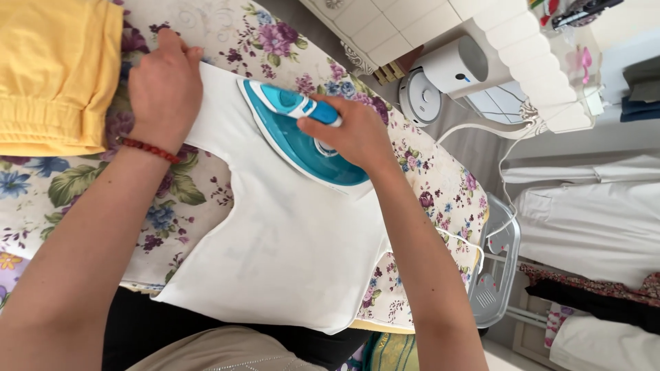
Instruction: Ironing a white t-shirt on an ironing board.
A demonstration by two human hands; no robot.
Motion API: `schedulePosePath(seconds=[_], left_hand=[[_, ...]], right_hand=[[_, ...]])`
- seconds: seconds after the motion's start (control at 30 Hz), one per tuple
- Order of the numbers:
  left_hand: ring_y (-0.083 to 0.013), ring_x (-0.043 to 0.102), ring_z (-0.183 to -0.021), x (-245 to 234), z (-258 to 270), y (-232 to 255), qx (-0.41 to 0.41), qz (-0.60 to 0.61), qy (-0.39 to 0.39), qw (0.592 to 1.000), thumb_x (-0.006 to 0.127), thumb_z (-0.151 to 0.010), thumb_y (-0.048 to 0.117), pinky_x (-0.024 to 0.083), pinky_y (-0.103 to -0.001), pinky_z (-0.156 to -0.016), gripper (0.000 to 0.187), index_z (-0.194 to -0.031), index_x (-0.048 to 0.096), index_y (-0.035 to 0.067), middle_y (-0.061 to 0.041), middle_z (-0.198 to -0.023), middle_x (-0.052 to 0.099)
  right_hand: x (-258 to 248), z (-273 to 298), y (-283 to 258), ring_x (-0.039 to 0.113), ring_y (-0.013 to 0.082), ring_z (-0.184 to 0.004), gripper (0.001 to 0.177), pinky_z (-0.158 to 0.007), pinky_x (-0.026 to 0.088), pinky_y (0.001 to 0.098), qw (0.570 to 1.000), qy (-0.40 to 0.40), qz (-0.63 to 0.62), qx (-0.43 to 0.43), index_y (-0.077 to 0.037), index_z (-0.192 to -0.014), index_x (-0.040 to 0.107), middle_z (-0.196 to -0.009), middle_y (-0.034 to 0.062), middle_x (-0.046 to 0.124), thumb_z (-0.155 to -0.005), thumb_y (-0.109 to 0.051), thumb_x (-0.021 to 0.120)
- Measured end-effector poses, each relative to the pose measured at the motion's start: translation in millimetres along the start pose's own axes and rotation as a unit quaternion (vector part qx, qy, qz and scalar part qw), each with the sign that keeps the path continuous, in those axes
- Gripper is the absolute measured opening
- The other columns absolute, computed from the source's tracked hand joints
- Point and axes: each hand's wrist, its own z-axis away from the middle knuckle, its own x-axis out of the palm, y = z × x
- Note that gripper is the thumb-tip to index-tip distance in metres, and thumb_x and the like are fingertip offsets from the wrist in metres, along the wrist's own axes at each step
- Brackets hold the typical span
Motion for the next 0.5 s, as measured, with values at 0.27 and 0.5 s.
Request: schedulePosePath(seconds=[0.27, 0.5], left_hand=[[-0.0404, 0.070, -0.076, -12, 6, 1, -0.029, 0.047, -0.007, 0.998, 0.067, -0.113, 0.024, 0.055, -0.051, -0.063, 0.027, -0.105, 0.054, 0.002, -0.018, -0.085, 0.073], [-0.0371, 0.071, -0.071, -95, 42, 42, -0.182, 0.139, -0.145, 0.963, 0.065, -0.107, 0.033, 0.055, -0.048, -0.070, 0.030, -0.104, 0.063, 0.003, -0.020, -0.077, 0.074]], right_hand=[[4, -32, -35, 0.075, 0.0245, -0.075, 0.055, -0.071, 0.056, 0.0395, 0.996, 0.003, 0.057, -0.067, -0.027, -0.119, 0.077, -0.077, 0.0045, 0.077, -0.076, -0.062, 0.072], [6, -49, -51, 0.075, 0.0244, -0.074, 0.053, -0.072, 0.058, 0.0375, 0.994, -0.016, 0.050, -0.097, -0.027, -0.116, 0.078, -0.078, 0.0037, 0.077, -0.074, -0.059, 0.074]])
